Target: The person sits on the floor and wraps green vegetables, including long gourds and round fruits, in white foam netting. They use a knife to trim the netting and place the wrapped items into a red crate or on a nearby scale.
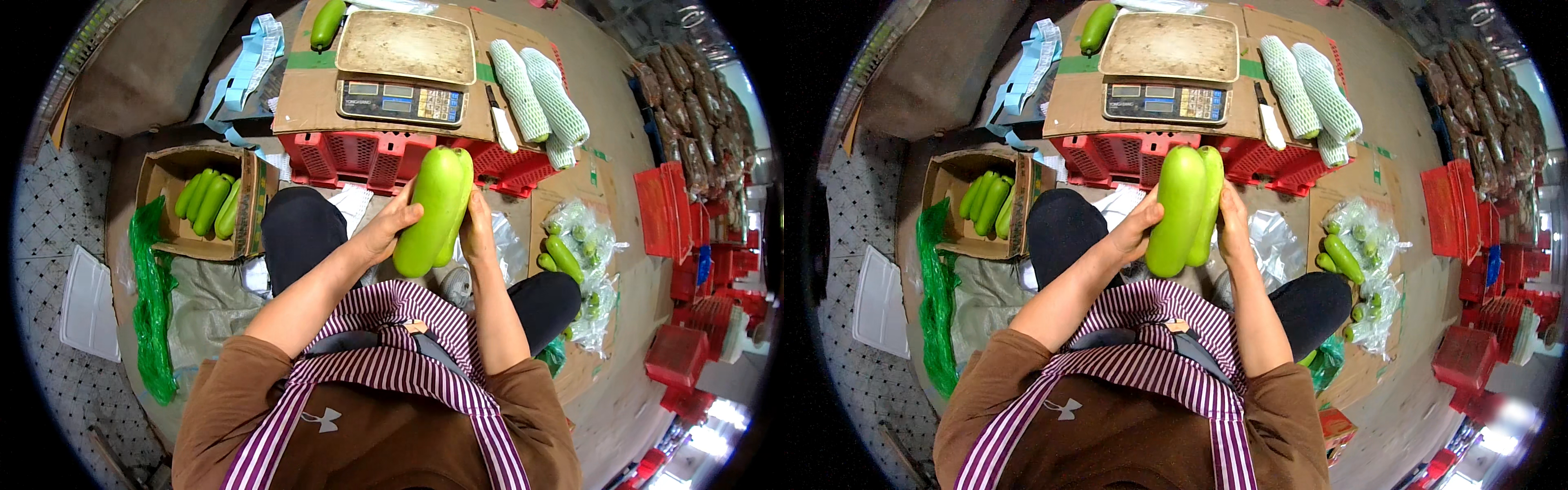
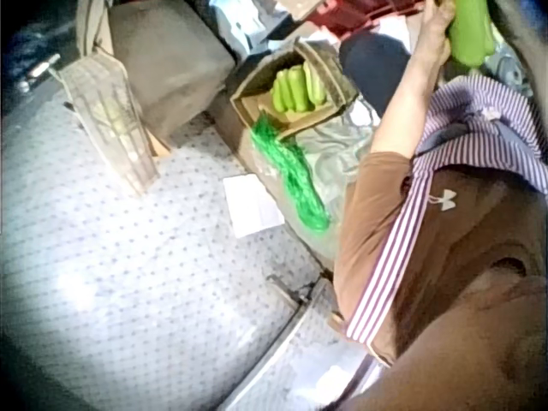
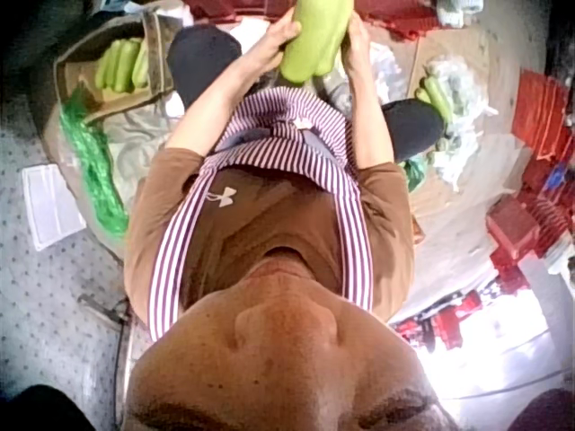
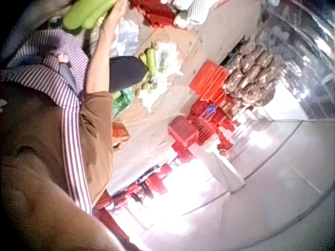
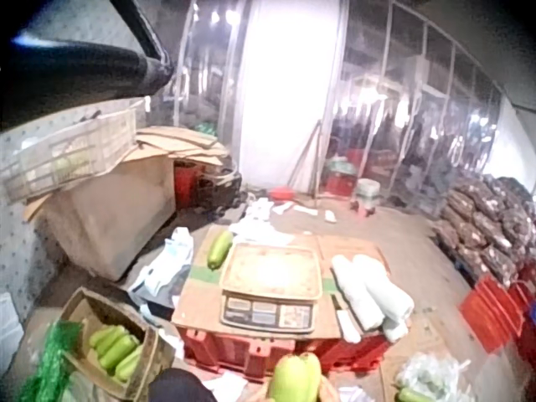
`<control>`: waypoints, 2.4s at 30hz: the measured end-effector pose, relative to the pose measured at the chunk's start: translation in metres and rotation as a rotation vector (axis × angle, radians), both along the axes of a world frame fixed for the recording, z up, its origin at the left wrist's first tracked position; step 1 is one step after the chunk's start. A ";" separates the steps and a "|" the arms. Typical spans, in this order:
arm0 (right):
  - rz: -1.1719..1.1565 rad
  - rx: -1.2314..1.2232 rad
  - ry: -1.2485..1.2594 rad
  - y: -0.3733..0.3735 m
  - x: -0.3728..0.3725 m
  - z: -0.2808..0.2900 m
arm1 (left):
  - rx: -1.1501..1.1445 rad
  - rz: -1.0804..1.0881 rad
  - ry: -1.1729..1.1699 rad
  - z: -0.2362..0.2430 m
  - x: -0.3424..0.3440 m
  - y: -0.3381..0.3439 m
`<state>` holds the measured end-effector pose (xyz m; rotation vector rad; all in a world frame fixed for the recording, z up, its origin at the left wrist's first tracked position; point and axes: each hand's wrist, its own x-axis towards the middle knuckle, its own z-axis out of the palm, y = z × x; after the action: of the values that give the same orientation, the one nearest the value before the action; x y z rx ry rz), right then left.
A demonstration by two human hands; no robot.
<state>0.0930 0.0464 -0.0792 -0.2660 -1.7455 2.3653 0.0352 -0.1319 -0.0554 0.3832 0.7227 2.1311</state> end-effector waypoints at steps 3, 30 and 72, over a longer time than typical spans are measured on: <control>-0.020 -0.065 -0.034 -0.016 0.000 -0.001 | -0.017 0.015 -0.028 -0.006 0.000 -0.005; 0.176 -0.423 0.112 -0.023 -0.003 0.037 | -0.053 -0.016 -0.390 -0.004 -0.014 -0.028; 0.392 0.645 -0.424 -0.123 0.010 -0.219 | 0.197 0.471 -0.425 0.022 -0.095 -0.098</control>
<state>0.1029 -0.0762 -0.2980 -0.3633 -2.8741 1.8907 -0.0594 -0.2296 -0.0333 -0.1615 0.3777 2.6190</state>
